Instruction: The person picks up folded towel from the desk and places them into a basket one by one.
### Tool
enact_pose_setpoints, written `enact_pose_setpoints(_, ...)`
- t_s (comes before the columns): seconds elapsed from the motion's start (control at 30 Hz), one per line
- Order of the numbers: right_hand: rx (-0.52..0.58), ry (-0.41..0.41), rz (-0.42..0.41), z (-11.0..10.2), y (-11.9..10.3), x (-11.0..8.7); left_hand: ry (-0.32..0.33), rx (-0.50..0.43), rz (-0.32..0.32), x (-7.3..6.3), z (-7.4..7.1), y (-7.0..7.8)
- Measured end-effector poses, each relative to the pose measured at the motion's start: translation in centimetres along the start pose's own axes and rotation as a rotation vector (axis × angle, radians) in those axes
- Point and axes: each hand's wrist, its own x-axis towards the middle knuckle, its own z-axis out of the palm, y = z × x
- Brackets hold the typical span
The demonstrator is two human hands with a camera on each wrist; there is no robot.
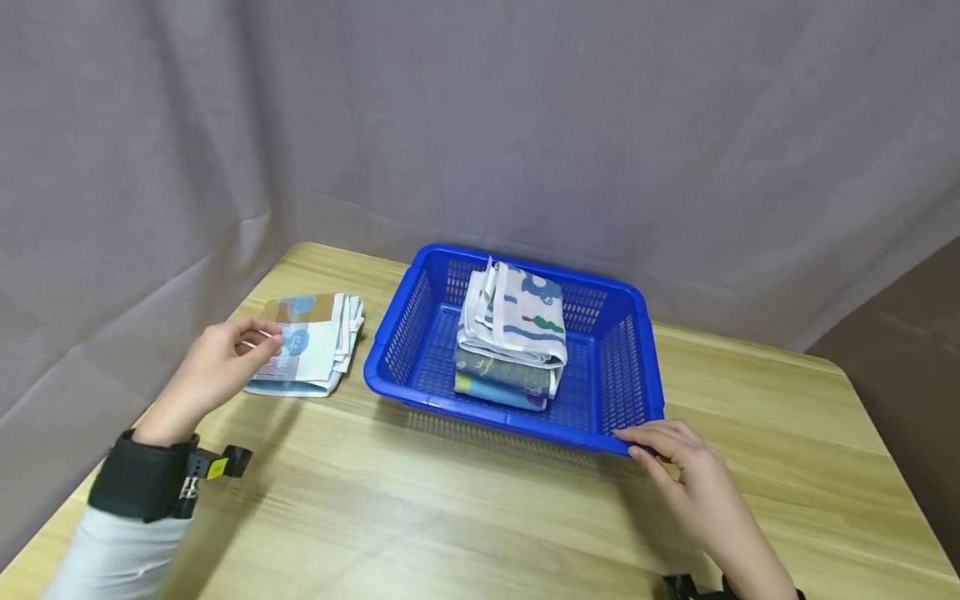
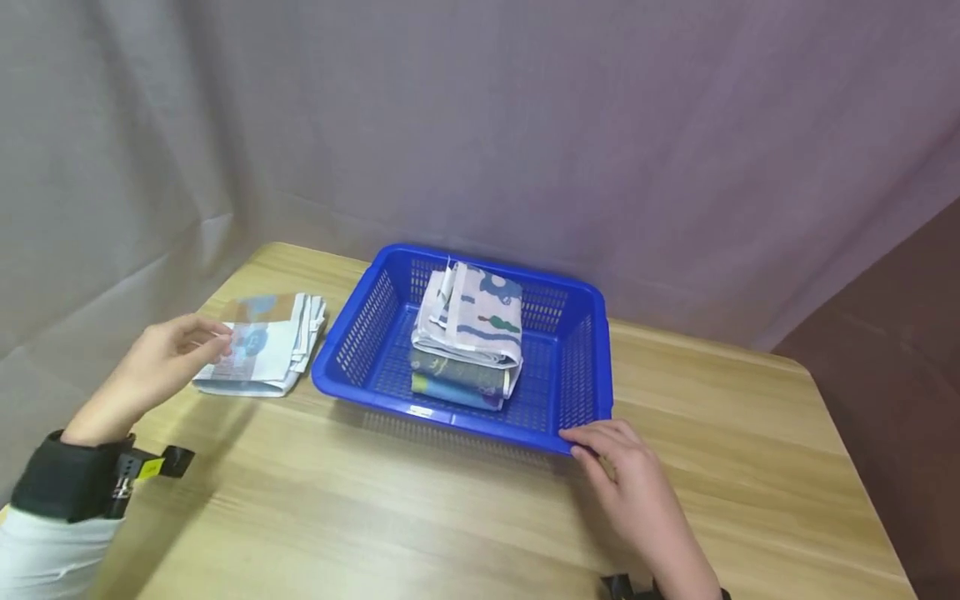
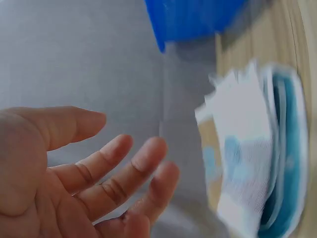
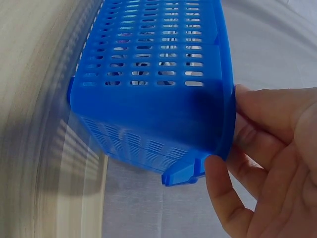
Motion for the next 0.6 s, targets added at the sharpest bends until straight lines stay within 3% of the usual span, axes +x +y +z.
enact_pose_setpoints(0.13, 0.009, 0.002, 0.002, 0.2, 0.0, -0.1, -0.005, 0.128, -0.028, 1.7, -1.2, -1.0)
enact_pose_setpoints(0.4, 0.029, 0.022, -0.013, -0.1, 0.0, -0.1, -0.077, 0.126, -0.137, 6.1, -1.4, -4.3)
enact_pose_setpoints(0.6, 0.035, 0.008, -0.005, 0.0, 0.0, -0.1, -0.168, 0.101, -0.120, 8.6, -1.6, -5.8)
